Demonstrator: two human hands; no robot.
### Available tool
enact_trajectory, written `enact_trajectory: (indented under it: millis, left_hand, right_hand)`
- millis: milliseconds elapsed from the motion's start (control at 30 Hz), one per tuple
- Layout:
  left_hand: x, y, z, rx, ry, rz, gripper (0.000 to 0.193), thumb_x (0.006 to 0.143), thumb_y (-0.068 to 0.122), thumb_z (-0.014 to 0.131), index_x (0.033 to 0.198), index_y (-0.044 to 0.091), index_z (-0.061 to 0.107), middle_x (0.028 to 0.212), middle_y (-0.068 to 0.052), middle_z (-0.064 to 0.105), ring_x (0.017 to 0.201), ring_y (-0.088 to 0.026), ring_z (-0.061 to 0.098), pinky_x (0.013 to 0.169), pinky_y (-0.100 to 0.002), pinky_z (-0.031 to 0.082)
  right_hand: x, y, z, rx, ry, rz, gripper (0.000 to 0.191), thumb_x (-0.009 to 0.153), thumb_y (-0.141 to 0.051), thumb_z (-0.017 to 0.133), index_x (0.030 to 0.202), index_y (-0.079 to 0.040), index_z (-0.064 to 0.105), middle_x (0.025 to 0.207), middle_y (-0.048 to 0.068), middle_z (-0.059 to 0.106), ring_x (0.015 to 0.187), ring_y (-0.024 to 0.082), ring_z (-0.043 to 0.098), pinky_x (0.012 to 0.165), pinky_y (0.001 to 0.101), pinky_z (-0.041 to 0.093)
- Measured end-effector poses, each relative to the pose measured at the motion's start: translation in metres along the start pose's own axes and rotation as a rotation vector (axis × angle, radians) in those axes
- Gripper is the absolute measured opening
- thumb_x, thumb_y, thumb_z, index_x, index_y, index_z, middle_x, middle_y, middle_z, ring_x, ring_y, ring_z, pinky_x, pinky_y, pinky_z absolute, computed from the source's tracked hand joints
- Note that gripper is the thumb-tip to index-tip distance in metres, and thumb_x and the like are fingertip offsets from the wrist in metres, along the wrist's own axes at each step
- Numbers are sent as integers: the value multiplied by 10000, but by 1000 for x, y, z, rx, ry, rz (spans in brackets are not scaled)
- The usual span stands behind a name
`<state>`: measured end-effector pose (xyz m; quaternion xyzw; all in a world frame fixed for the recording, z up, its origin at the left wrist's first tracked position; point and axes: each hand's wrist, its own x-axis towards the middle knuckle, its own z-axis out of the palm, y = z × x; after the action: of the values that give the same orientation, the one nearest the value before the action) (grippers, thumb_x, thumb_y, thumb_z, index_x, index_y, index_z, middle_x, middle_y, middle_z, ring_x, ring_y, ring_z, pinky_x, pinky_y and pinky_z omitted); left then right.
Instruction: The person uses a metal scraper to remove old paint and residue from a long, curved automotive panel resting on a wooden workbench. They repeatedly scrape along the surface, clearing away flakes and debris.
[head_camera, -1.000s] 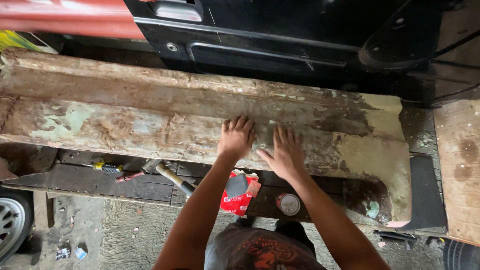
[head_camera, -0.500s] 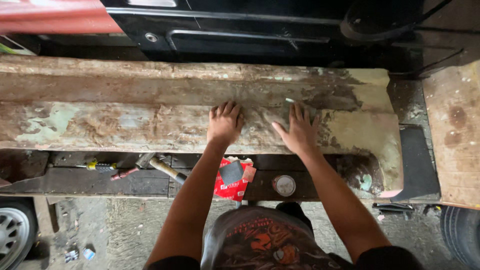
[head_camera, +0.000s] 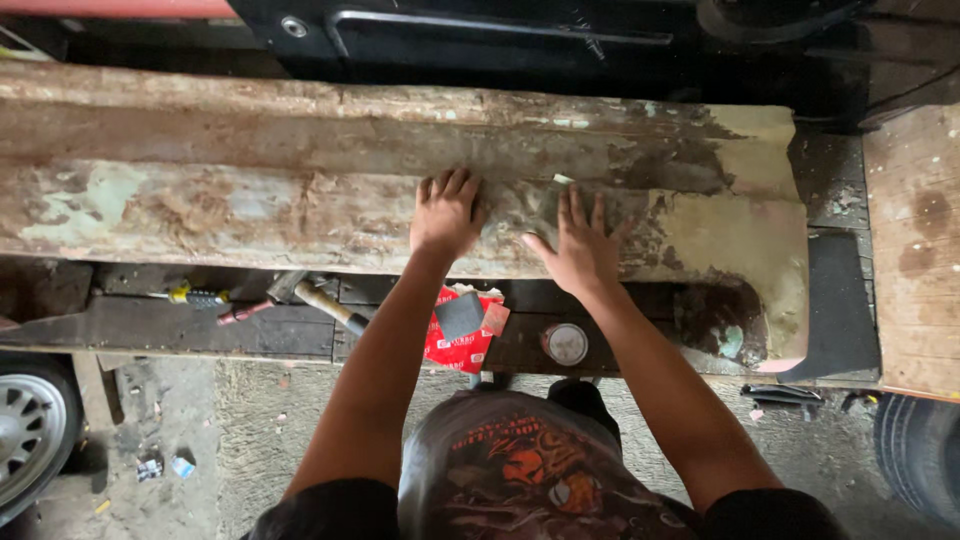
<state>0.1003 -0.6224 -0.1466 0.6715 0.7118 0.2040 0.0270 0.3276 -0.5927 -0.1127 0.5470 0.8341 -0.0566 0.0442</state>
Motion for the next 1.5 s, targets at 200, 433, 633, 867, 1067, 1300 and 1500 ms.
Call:
enact_trajectory:
  millis: [200,433,633,867,1067,1300,1500]
  left_hand:
    - [-15,1,-8,52,-96,-28,625,993,440,482,1529,124,418,1616,-156,367,1507,-335,300,1226,-578,156]
    - [-35,4,-16,124,-220,-42,684,1013,475,416,1615,175,290,1696,-122,226,1560,-327,206,1246,-603,80]
    - [-42,-14,-23,113,-285,47,692,1022,529,385,1631,228,251,1706,-113,189,1566,-353,174,1237,-602,76]
    - [-46,-30,-31,175,-277,68,754,1005,596,392,1639,225,224,1694,-115,175,1543,-354,158,1225,-576,67]
    - [-41,-24,-35,117,-255,-88,831,929,682,484,1610,247,292,1685,-87,238,1560,-296,182,1261,-524,82]
    - [-40,-25,-34,96,-174,-86,811,921,659,520,1594,236,362,1675,-90,293,1553,-305,229,1265,-524,105]
    - [-36,-25,-36,116,-183,-84,819,905,669,523,1582,237,361,1664,-90,287,1540,-304,229,1247,-531,111]
  right_hand:
    - [-79,-20,18,9,98,-248,1081,834,-780,561,1572,-41,283,1694,138,224,1505,457,248,1074,827,141]
    - [-42,-34,6,40,165,-260,1041,845,-765,582,1570,-56,345,1676,125,264,1496,450,303,1061,823,183]
    - [-68,-24,6,-59,167,-363,1042,828,-787,565,1557,-70,364,1673,88,273,1482,446,325,1057,825,189]
    - [-51,-26,9,-31,55,-357,1035,844,-780,553,1581,-92,321,1686,65,235,1493,446,268,1065,828,166]
    - [-33,-38,8,18,75,-359,1048,822,-767,575,1586,-100,315,1683,69,227,1509,448,251,1064,816,192]
    - [-50,-18,9,-44,-6,-346,1061,819,-778,576,1577,-95,284,1694,68,205,1514,426,241,1048,836,186]
    - [11,-36,1,39,53,-246,1036,846,-757,578,1584,-96,277,1675,87,200,1509,438,226,1069,816,166]
